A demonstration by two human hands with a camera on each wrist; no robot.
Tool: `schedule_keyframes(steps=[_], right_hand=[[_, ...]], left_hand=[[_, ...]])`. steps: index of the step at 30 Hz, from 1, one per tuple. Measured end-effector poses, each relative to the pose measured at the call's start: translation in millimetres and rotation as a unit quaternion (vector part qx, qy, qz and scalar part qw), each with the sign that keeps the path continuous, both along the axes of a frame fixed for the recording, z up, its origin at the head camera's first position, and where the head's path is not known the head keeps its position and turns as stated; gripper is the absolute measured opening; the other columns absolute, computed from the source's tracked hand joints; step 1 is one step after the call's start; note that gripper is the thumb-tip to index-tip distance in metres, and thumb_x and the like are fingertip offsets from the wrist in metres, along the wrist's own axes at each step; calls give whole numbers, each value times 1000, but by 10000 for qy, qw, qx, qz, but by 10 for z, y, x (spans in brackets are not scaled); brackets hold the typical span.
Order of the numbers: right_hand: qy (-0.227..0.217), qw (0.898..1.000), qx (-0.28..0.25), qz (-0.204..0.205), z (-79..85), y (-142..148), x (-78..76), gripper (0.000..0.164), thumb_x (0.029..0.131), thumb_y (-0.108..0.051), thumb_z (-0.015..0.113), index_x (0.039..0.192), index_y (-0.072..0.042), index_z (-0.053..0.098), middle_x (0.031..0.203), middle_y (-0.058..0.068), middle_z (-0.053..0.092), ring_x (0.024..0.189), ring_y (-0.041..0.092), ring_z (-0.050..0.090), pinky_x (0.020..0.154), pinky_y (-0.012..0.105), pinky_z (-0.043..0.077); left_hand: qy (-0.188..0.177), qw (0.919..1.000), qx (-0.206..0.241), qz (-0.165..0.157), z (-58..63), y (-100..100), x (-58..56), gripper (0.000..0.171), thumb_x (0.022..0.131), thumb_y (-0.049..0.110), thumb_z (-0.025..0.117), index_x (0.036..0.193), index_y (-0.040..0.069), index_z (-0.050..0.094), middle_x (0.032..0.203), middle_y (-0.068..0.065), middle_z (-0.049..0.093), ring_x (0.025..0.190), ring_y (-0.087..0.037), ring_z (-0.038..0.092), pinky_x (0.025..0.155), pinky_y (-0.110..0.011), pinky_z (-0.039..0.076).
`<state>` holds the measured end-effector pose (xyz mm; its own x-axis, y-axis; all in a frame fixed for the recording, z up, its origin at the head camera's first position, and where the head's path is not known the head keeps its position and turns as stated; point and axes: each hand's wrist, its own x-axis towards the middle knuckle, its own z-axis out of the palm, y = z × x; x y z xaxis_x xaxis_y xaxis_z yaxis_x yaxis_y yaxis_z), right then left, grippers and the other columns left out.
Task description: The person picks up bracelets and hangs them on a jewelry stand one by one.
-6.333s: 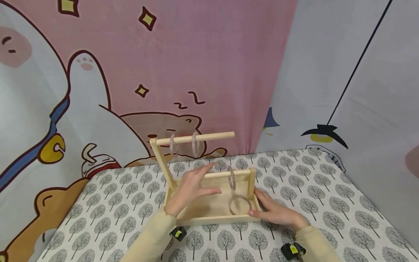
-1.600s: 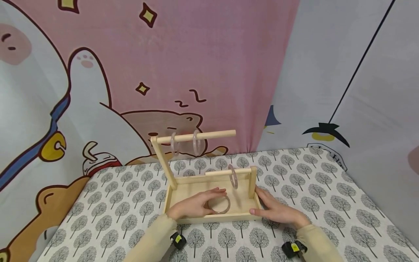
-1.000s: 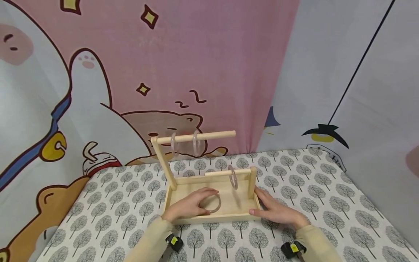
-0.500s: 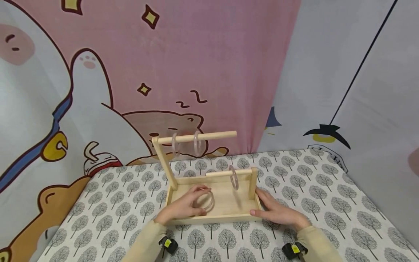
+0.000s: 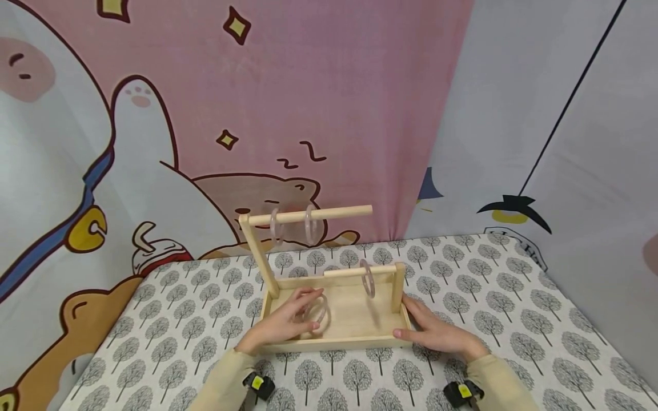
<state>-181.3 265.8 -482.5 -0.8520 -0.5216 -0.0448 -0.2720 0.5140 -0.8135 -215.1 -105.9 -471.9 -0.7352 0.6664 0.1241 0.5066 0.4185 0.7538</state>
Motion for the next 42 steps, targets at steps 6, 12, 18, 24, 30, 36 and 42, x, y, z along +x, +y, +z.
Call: schedule_keyframes(steps=[6, 12, 18, 24, 30, 36, 42], right_hand=[[-146, 9998, 28, -112, 16, -7, -1, 89, 94, -34, 63, 157, -15, 3, 156, 28, -2, 138, 53, -1, 98, 76, 6], [-198, 9997, -120, 43, 98, -46, 32, 87, 95, -27, 61, 156, -11, 1, 152, 36, -4, 133, 60, -1, 93, 79, 6], [-49, 9999, -46, 114, 100, -52, 35, 87, 95, -26, 60, 156, -9, 1, 152, 36, -4, 133, 60, -1, 93, 79, 7], [-142, 9999, -53, 30, 110, -54, 38, 87, 95, -26, 62, 155, -5, 2, 154, 33, -3, 135, 57, -1, 96, 78, 7], [-168, 9998, 50, -50, 108, -53, 37, 88, 94, -26, 62, 155, -3, 3, 154, 34, -2, 135, 58, 0, 95, 78, 8], [-261, 9996, 25, -85, 105, -46, 32, 88, 94, -28, 62, 155, -4, 3, 154, 33, -3, 135, 58, -1, 95, 79, 7], [-7, 10000, 35, 2, 106, -56, 38, 87, 94, -25, 63, 155, -2, 6, 154, 33, 0, 135, 58, 2, 95, 78, 11]], left_hand=[[-127, 9995, 281, 79, -18, -12, -12, 75, 90, 20, 68, 150, -2, 28, 142, -19, 32, 118, -36, 48, 100, -43, 44], [-320, 9973, 640, 189, -52, -13, -19, 77, 90, 19, 68, 151, 0, 25, 143, -20, 27, 120, -39, 48, 101, -43, 43], [-351, 9959, 749, 363, -33, 6, -18, 76, 91, 22, 68, 153, 5, 25, 144, -17, 28, 120, -38, 49, 100, -40, 45], [-255, 9921, 1173, 367, 6, 32, -27, 72, 92, 18, 65, 151, 2, 27, 140, -20, 32, 120, -40, 48, 101, -40, 42], [-403, 9869, 1512, 397, 71, 67, -1, 70, 92, 13, 65, 150, 3, 28, 141, -21, 31, 121, -43, 46, 103, -44, 40], [-417, 9824, 1734, 548, 105, 101, -18, 72, 90, 17, 67, 150, 7, 30, 139, -15, 36, 122, -35, 46, 103, -37, 41], [-397, 9757, 2068, 604, 187, 150, -12, 73, 88, 14, 68, 150, 9, 31, 139, -16, 36, 122, -33, 44, 102, -36, 42]])
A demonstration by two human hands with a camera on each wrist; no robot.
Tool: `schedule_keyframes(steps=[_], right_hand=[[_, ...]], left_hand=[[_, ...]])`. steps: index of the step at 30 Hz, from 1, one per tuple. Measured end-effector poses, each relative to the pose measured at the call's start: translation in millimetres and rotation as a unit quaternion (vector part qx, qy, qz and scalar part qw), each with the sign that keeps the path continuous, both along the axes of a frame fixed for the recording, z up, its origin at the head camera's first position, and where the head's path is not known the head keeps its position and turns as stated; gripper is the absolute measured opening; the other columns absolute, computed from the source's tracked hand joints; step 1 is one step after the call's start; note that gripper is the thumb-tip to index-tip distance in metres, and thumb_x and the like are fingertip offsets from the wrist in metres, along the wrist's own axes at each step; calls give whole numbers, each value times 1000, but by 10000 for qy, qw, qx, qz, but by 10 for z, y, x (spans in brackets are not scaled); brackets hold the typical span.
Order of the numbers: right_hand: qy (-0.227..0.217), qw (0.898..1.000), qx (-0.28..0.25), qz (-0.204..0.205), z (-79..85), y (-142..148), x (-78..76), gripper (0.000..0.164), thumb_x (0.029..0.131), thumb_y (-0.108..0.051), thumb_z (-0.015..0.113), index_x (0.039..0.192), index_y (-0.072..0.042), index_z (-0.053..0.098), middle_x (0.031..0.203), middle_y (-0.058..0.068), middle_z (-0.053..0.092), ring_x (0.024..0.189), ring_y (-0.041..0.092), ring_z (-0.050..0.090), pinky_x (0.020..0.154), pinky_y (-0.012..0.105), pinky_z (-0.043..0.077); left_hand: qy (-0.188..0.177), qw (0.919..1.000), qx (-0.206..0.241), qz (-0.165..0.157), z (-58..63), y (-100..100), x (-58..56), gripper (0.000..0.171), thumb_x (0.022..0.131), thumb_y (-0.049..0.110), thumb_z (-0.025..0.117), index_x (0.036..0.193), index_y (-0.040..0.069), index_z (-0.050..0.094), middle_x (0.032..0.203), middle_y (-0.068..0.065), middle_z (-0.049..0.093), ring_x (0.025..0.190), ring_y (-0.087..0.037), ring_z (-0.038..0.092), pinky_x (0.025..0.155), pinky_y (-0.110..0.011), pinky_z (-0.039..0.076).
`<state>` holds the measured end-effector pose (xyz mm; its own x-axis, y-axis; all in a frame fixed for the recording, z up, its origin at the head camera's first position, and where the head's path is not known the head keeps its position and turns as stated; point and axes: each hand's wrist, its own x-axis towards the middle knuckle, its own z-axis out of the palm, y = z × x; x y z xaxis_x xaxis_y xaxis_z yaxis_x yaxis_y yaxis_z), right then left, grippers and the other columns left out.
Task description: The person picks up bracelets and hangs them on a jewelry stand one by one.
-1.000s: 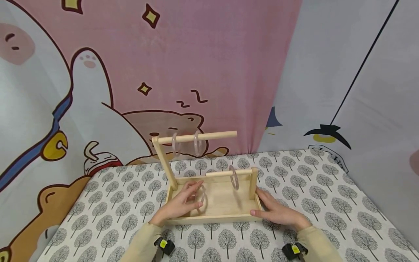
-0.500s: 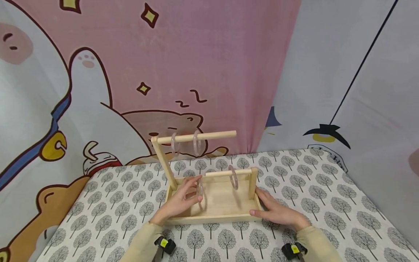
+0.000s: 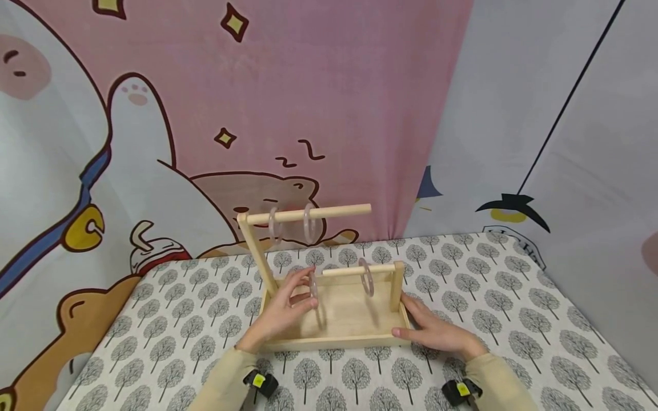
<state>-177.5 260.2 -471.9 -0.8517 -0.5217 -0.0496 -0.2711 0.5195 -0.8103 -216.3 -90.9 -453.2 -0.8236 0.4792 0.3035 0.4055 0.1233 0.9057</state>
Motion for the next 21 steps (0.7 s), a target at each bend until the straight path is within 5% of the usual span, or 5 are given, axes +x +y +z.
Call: schedule_keyframes(steps=[21], right_hand=[[170, 9998, -19, 73, -8, 2, -12, 86, 94, -26, 62, 155, -4, 5, 153, 35, 1, 135, 58, 3, 96, 77, 10]], left_hand=[[183, 9980, 571, 194, 141, 170, 5, 70, 86, 8, 73, 146, 7, 38, 136, -18, 40, 119, -30, 48, 97, -33, 47]])
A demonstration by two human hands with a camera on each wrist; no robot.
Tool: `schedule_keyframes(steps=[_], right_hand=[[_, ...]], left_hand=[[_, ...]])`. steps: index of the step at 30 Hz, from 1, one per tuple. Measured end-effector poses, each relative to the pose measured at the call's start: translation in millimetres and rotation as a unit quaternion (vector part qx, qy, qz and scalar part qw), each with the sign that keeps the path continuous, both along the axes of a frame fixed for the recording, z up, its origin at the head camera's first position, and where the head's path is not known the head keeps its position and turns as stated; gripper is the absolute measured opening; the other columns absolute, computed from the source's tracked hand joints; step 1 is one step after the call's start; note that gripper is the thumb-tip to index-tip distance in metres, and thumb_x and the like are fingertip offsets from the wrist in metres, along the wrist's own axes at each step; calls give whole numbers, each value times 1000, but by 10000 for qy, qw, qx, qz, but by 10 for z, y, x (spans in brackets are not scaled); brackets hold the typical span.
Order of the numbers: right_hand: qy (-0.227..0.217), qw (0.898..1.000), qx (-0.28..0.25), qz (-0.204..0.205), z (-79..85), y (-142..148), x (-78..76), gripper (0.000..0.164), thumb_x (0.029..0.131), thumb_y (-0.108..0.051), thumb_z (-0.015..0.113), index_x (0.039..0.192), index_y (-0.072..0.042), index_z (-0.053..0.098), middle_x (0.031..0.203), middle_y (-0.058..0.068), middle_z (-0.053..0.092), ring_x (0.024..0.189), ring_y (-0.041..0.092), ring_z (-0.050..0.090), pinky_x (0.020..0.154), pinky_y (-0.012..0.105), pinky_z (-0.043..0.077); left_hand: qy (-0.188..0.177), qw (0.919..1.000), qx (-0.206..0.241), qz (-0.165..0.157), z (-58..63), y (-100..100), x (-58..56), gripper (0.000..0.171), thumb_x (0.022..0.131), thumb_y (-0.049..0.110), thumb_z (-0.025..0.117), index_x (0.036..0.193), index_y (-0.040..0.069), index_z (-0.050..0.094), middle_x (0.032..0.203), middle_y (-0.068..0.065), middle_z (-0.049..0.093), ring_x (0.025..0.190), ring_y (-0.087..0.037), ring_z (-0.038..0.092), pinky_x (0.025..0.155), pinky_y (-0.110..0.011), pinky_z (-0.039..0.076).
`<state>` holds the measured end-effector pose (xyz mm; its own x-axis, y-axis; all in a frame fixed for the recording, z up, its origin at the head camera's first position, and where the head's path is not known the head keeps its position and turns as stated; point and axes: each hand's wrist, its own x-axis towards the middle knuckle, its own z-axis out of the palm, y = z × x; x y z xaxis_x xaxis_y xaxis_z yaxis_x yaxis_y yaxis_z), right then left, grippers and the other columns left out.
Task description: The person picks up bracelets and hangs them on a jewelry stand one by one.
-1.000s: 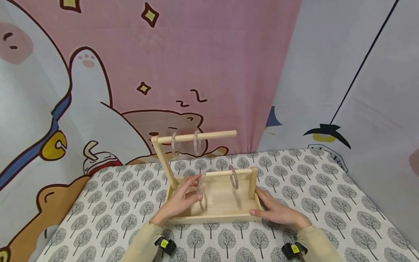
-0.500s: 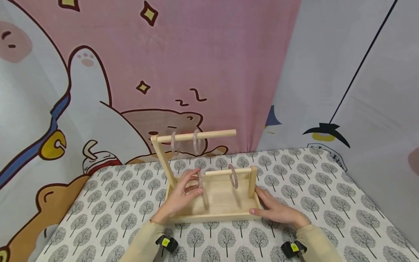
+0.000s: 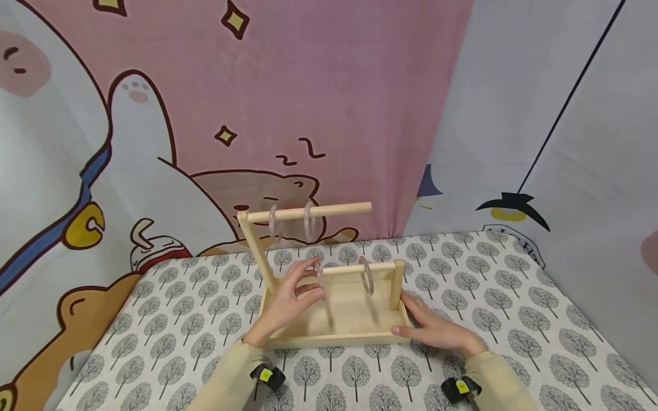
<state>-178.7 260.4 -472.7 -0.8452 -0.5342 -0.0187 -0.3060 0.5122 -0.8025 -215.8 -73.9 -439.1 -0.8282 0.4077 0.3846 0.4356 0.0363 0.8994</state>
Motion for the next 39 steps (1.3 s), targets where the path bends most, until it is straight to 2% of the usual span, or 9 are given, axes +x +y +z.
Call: schedule_keyframes(steps=[3, 7, 14, 22, 28, 36, 39], right_hand=[[-84, 9999, -60, -25, 9, -5, 3, 86, 94, -25, 62, 154, -1, 6, 153, 34, 0, 135, 58, 2, 96, 78, 9], [-123, 9999, -81, -24, 13, -15, 12, 86, 93, -23, 63, 154, -1, 7, 153, 35, 1, 135, 58, 2, 96, 78, 10], [-136, 9999, -40, -35, 9, -26, 18, 86, 94, -25, 62, 154, -1, 6, 153, 35, 0, 135, 58, 1, 96, 78, 8], [-38, 10000, 80, 43, 1, -8, 18, 86, 95, -27, 60, 156, -8, 3, 152, 36, 0, 133, 59, 1, 95, 77, 9], [-283, 9996, 36, -55, 41, -19, 34, 87, 95, -26, 61, 155, -2, 3, 154, 33, -1, 135, 57, -1, 96, 78, 8], [-272, 9996, -18, -75, 55, -22, 34, 86, 94, -25, 62, 154, 0, 4, 154, 33, -1, 136, 56, -2, 97, 78, 8], [-256, 9996, -32, -62, 48, -16, 28, 86, 94, -24, 62, 154, -1, 4, 154, 32, -1, 136, 56, -2, 97, 78, 7]], left_hand=[[-5, 10000, -9, 13, 32, 57, -8, 70, 85, 8, 74, 146, 7, 39, 134, -14, 42, 118, -28, 48, 97, -32, 47], [9, 9999, -97, -60, 41, 139, -29, 70, 85, 6, 72, 146, 3, 37, 133, -15, 41, 119, -31, 47, 97, -33, 47], [-89, 9994, -344, -19, 71, 242, -36, 70, 86, 14, 73, 147, 14, 38, 140, -14, 38, 126, -32, 43, 98, -34, 46], [-66, 9997, -203, -79, 59, 309, -50, 71, 85, 10, 74, 147, 12, 39, 135, -13, 41, 124, -30, 46, 96, -33, 47], [-49, 9996, -281, -48, 27, 338, -61, 73, 84, 13, 75, 148, 17, 40, 139, -11, 40, 125, -29, 45, 96, -34, 47], [165, 9996, -177, -162, 41, 349, -86, 72, 83, 10, 76, 146, 10, 41, 142, -10, 42, 127, -31, 44, 97, -33, 47], [304, 9989, -334, -101, 76, 345, -96, 72, 82, 12, 77, 145, 9, 43, 143, -10, 44, 128, -30, 44, 100, -33, 44]])
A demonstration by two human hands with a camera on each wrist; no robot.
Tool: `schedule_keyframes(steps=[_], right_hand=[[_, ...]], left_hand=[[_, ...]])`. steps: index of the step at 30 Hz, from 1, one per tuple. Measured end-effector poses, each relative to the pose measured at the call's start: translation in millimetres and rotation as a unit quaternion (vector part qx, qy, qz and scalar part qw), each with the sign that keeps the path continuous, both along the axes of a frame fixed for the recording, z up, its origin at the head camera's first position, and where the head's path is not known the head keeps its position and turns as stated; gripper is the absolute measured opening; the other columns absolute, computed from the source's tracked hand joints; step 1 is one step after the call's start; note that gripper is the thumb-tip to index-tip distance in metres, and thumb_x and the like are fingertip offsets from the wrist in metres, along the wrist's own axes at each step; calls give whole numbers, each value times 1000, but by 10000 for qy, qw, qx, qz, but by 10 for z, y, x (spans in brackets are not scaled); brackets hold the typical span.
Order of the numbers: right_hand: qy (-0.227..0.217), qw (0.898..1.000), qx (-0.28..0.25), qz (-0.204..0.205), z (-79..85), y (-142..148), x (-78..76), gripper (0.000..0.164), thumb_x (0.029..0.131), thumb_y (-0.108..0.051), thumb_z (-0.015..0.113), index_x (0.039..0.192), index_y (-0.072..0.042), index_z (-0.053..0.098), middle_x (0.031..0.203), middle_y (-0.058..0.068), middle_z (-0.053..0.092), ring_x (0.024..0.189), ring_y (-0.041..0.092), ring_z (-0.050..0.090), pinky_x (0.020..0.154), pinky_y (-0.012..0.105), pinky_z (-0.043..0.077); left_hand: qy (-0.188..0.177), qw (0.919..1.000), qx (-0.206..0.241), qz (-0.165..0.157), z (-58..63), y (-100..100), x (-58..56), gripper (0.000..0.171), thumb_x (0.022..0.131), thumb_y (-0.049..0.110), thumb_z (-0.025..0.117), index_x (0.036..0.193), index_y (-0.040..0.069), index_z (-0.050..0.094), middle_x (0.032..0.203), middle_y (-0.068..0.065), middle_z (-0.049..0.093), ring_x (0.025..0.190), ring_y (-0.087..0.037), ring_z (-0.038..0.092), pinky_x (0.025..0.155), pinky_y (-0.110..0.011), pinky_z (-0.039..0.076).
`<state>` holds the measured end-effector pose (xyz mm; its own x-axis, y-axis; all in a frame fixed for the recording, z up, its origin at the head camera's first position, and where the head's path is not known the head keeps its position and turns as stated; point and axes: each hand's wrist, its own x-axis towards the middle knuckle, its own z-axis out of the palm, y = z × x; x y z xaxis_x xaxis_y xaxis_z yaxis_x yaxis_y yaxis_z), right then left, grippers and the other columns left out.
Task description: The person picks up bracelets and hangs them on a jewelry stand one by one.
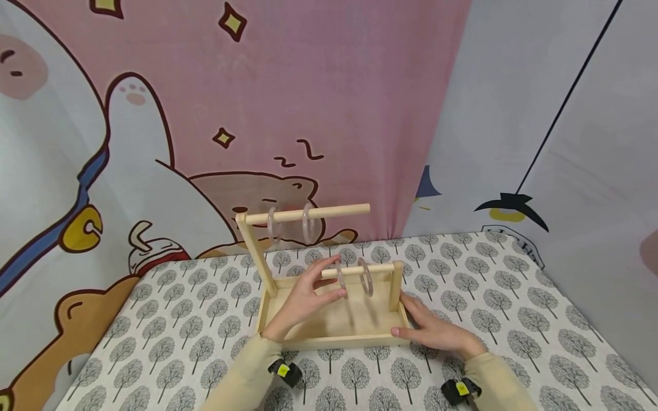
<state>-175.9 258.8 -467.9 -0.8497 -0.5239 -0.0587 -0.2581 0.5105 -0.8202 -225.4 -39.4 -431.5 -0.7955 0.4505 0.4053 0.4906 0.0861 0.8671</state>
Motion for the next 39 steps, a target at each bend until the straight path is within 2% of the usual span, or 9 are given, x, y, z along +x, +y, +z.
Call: schedule_keyframes(steps=[6, 10, 17, 25, 32, 39], right_hand=[[-53, 10000, 39, 19, -7, 15, -11, 87, 94, -25, 62, 154, -2, 4, 155, 31, -1, 137, 56, -3, 97, 77, 6], [-44, 10000, 38, -27, -14, 21, -14, 87, 94, -25, 62, 155, -2, 5, 155, 31, 0, 137, 56, -3, 97, 77, 6], [116, 9999, 46, -80, -34, 15, -14, 86, 93, -25, 64, 154, -2, 8, 155, 32, 2, 136, 56, -1, 97, 78, 6], [5, 10000, -12, -84, -29, 14, -9, 87, 93, -25, 63, 155, -2, 7, 154, 33, 1, 136, 57, 1, 96, 78, 8], [93, 9999, -34, -65, -28, 13, -1, 86, 93, -24, 64, 155, -2, 8, 154, 33, 2, 136, 57, 2, 96, 78, 9], [15, 10000, 17, -74, -61, 30, -29, 87, 94, -29, 62, 156, -9, 4, 155, 31, 0, 137, 55, 0, 97, 77, 6]], left_hand=[[370, 9950, -807, 450, 62, -12, 8, 74, 82, 28, 77, 147, 14, 43, 147, -3, 44, 134, -25, 39, 109, -43, 32], [587, 9920, -1001, 499, 76, -19, 2, 76, 83, 34, 75, 147, 13, 41, 148, -5, 43, 134, -24, 40, 109, -43, 32], [731, 9906, -1052, 474, 85, -16, -11, 78, 81, 33, 77, 145, 7, 42, 146, -7, 43, 133, -22, 41, 110, -36, 30], [651, 9908, -1062, 521, 73, 1, -3, 78, 79, 32, 79, 144, 8, 44, 145, -8, 45, 133, -23, 41, 110, -39, 31], [575, 9917, -1038, 498, 61, 13, -10, 82, 80, 33, 78, 147, 9, 40, 148, -6, 42, 135, -23, 39, 110, -39, 31], [629, 9925, -945, 462, 54, 18, -17, 83, 78, 29, 80, 147, 8, 39, 143, -6, 49, 131, -19, 44, 108, -38, 34]])
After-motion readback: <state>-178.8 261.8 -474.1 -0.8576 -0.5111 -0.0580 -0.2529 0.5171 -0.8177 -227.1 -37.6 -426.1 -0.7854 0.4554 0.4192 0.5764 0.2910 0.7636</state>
